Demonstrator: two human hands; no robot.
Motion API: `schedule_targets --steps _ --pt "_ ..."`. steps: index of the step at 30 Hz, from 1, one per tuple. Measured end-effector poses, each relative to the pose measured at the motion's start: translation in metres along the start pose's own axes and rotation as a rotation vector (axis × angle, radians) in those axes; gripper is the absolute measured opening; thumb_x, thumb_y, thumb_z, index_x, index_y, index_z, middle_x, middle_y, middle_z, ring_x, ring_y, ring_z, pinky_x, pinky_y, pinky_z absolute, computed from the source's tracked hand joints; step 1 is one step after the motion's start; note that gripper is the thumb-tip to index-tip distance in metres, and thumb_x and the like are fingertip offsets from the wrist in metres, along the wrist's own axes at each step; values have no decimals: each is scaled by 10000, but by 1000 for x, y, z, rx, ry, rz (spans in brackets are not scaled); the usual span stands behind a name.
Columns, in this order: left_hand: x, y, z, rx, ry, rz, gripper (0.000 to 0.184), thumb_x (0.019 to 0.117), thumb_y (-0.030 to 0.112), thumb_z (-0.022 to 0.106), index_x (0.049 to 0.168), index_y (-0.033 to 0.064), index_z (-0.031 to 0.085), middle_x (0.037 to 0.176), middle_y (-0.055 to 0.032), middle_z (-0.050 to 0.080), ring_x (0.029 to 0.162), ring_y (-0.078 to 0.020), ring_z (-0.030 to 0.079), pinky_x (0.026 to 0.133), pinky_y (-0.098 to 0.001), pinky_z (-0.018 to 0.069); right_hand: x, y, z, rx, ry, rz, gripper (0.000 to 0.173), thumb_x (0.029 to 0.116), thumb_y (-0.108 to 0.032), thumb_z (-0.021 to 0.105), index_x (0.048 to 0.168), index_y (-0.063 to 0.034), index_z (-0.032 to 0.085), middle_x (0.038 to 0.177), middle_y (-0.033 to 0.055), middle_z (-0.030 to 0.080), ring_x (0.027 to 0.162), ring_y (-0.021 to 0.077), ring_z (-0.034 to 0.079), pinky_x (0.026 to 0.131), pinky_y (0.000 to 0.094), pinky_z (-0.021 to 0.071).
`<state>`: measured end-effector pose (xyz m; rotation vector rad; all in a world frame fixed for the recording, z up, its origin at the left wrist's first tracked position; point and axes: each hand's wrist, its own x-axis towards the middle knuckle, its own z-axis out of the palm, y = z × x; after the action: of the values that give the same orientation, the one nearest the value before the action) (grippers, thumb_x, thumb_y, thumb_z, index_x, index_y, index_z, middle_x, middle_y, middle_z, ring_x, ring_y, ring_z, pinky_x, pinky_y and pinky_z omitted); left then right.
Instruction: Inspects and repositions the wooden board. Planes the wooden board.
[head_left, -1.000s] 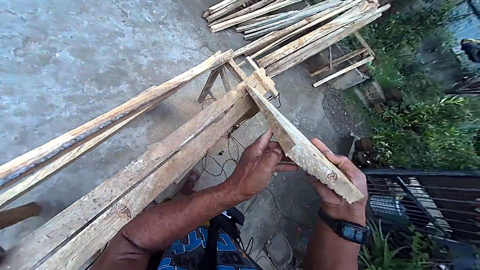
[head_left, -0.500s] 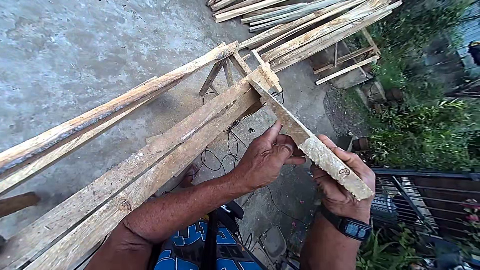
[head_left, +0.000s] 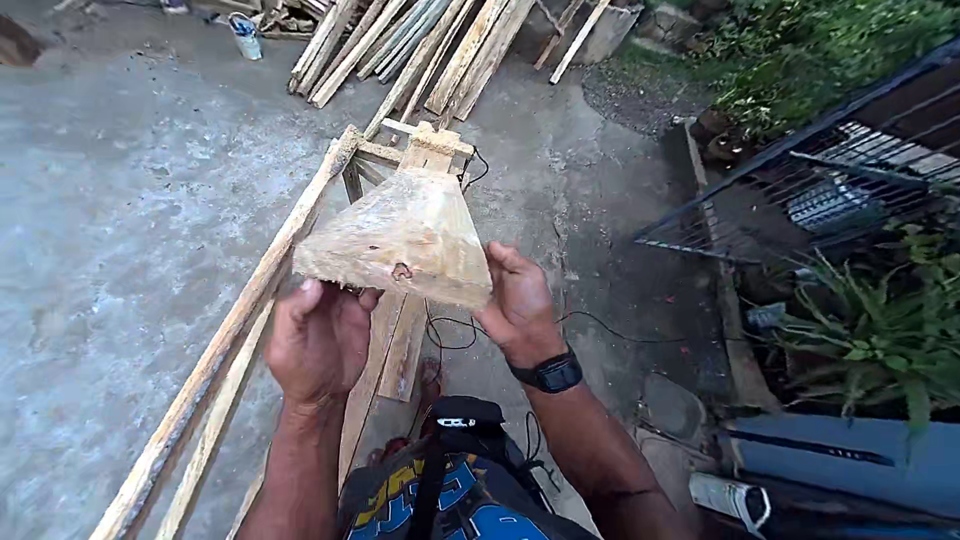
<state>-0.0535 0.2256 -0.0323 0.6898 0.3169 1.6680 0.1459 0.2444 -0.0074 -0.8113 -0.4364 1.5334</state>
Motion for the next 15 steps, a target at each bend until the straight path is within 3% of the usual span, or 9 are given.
schedule_targets --steps 3,7,15 --pt "12 12 1 83 -14 18 327 1013 295 428 1079 100 681 1125 -121 696 1028 -256 683 884 -480 577 3 11 8 111 22 17 339 1099 -233 325 1241 -42 567 1092 151 685 747 203 691 621 342 598" --pt "17 16 4 94 -17 14 365 1030 287 360 1104 92 659 1136 -126 683 1041 -265 674 933 -502 557 5 12 12 149 -5 20 340 1101 -194 322 1306 -38 544 1113 150 671 739 192 689 613 332 602" --pt "15 15 2 57 -29 11 357 1027 276 365 1086 79 657 1130 -138 682 1024 -271 680 905 -491 568 5 12 11 123 -1 26 341 1110 -225 321 1301 -49 543 1068 150 668 736 200 683 625 339 601"
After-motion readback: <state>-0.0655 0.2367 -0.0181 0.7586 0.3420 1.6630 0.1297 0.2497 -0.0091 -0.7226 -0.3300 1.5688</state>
